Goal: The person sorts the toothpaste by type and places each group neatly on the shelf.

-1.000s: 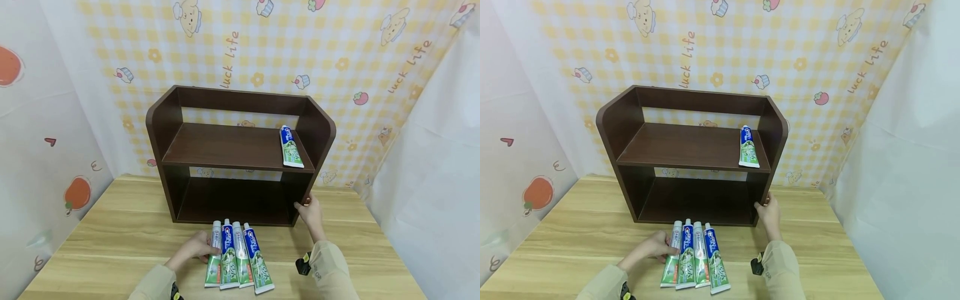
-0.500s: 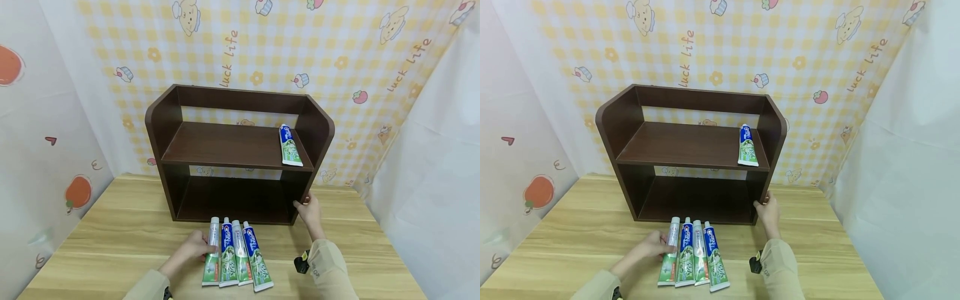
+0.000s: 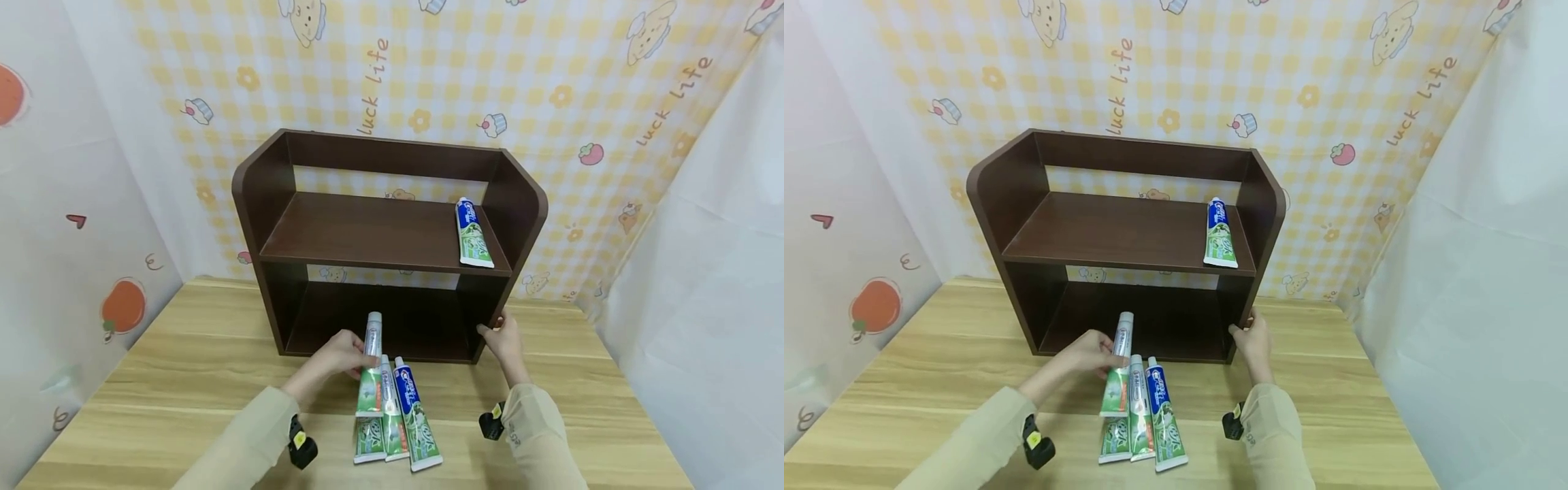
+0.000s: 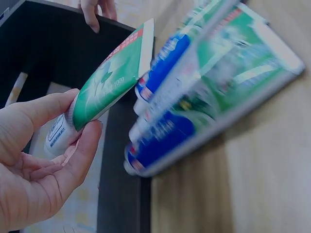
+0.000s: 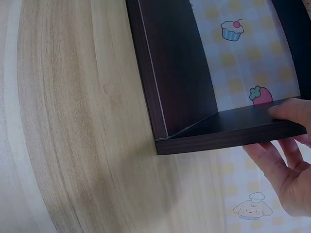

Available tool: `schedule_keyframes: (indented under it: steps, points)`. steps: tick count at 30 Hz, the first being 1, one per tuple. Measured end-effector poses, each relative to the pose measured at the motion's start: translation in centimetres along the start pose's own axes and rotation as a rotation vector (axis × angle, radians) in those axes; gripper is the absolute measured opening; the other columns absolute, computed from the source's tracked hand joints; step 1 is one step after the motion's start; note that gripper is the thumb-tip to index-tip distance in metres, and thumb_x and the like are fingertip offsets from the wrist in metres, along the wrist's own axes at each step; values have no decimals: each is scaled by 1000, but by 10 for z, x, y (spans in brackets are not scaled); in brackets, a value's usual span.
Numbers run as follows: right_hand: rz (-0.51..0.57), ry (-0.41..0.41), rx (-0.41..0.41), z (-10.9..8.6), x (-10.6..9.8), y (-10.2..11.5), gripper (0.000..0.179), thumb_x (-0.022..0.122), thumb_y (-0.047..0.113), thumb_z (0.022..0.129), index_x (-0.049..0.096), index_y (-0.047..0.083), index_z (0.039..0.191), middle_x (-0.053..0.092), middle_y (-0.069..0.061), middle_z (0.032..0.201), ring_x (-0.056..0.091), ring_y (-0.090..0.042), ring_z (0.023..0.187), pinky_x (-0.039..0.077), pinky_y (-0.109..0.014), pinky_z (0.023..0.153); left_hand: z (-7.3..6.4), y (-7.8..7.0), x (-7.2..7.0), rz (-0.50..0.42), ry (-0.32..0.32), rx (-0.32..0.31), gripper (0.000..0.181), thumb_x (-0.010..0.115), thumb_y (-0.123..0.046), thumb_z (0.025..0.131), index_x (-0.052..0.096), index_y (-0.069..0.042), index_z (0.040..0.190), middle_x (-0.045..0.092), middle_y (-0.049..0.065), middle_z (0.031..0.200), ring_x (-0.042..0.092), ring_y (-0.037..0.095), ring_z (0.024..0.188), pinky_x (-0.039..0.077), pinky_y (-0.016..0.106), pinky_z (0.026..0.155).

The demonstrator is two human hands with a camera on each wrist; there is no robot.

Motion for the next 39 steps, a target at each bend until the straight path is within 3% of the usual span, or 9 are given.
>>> schedule_keyframes:
  steps: [10, 14, 25, 34, 39]
  points:
    - [7, -7, 7, -1, -2, 1, 23, 66, 11, 77, 52, 1, 92, 60, -20, 89, 55, -25, 71, 38, -24, 55, 30, -34, 21, 43, 37, 15, 33, 73, -19, 76, 57, 5, 91, 62, 13, 83, 63, 16, 61, 58, 33, 66]
    - [12, -7, 6, 0, -2, 0, 23, 66, 11, 77, 52, 1, 93, 59, -19, 89, 53, -23, 70, 38, -24, 55, 41, -42, 29, 17, 52, 29, 34, 73, -17, 77, 55, 7, 94, 63, 15, 84, 64, 17, 62, 58, 31, 64]
    - [44, -16, -1, -1, 1, -1, 26, 66, 8, 76, 53, 1, 98, 59, -19, 88, 54, -22, 71, 40, -23, 54, 69, -47, 49, -45, 47, 1, 36, 72, -13, 76, 54, 9, 97, 62, 17, 84, 64, 20, 65, 57, 25, 57]
    - [92, -85, -60, -3, 2, -5, 22, 69, 10, 72, 53, 4, 86, 58, -16, 79, 52, -23, 64, 39, -26, 52, 88, -44, 62, -102, 47, -18, 41, 73, -10, 76, 50, 11, 103, 58, 16, 88, 62, 21, 69, 57, 26, 60]
    - [49, -60, -1, -2, 5, -4, 24, 67, 10, 75, 55, 2, 94, 60, -21, 90, 56, -25, 72, 41, -27, 56, 93, -41, 67, -139, 36, -4, 52, 72, -9, 76, 43, 11, 114, 55, 22, 99, 62, 25, 74, 57, 28, 62]
Point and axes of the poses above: each hand's wrist, its own z-axis towards the middle knuckle, its own x-axis out of the palm, y = z × x, the point moved 2 cm from there along z, towards the middle knuckle
